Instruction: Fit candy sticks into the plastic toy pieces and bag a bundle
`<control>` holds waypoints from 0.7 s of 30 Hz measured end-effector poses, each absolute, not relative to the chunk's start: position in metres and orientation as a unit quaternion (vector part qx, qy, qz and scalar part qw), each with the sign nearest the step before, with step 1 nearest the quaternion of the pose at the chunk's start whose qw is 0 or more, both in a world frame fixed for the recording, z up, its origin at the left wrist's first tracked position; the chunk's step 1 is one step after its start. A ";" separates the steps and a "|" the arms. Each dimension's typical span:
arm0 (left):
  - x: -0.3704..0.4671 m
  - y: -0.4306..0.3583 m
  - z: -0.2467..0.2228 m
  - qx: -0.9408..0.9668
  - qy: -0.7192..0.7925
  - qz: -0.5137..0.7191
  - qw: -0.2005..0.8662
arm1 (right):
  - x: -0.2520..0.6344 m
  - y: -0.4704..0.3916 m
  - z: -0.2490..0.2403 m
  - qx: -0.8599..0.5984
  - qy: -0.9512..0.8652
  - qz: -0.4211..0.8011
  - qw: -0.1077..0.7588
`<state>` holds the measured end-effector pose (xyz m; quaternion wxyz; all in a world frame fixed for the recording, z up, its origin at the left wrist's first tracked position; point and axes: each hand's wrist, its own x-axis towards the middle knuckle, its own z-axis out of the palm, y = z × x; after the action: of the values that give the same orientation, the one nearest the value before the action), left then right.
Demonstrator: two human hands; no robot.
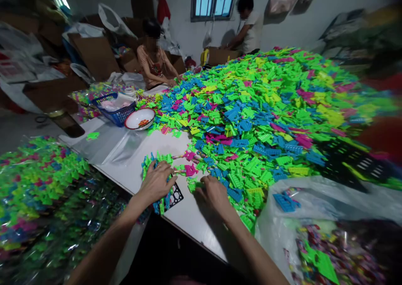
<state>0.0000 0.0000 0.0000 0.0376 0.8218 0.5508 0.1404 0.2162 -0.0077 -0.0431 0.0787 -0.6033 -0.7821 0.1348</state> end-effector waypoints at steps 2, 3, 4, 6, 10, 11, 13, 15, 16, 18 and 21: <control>-0.003 0.001 0.003 0.818 0.558 0.138 0.033 | 0.206 -0.006 -0.043 -0.634 -0.755 0.165 0.034; -0.003 0.000 0.004 0.815 0.561 0.140 0.028 | 0.202 -0.005 -0.044 -0.642 -0.745 0.178 0.022; -0.003 0.000 0.005 0.814 0.563 0.143 0.023 | 0.200 -0.003 -0.045 -0.648 -0.738 0.189 0.019; -0.003 -0.002 0.007 0.815 0.560 0.146 0.018 | 0.200 -0.001 -0.045 -0.648 -0.732 0.207 0.030; -0.002 -0.003 0.006 0.832 0.542 0.105 0.057 | 0.199 -0.004 -0.042 -0.610 -0.725 0.288 0.136; -0.002 -0.003 0.005 0.833 0.541 0.098 0.067 | 0.194 -0.007 -0.043 -0.583 -0.714 0.332 0.200; -0.002 -0.002 0.004 0.830 0.544 0.101 0.075 | 0.182 -0.014 -0.051 -0.521 -0.668 0.424 0.322; -0.002 -0.001 0.002 0.824 0.551 0.112 0.074 | 0.167 -0.022 -0.065 -0.486 -0.617 0.490 0.377; -0.002 -0.001 0.002 0.822 0.552 0.115 0.073 | 0.161 -0.025 -0.072 -0.485 -0.597 0.509 0.386; -0.002 -0.001 0.002 0.824 0.550 0.117 0.073 | 0.153 -0.030 -0.084 -0.486 -0.571 0.524 0.404; -0.001 0.000 0.002 0.828 0.544 0.121 0.069 | 0.152 -0.031 -0.094 -0.486 -0.603 0.491 0.399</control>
<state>-0.0010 -0.0001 0.0017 0.0687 0.8277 0.5438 0.1205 0.1518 -0.0306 -0.0938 0.3992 -0.4860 -0.6029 0.4908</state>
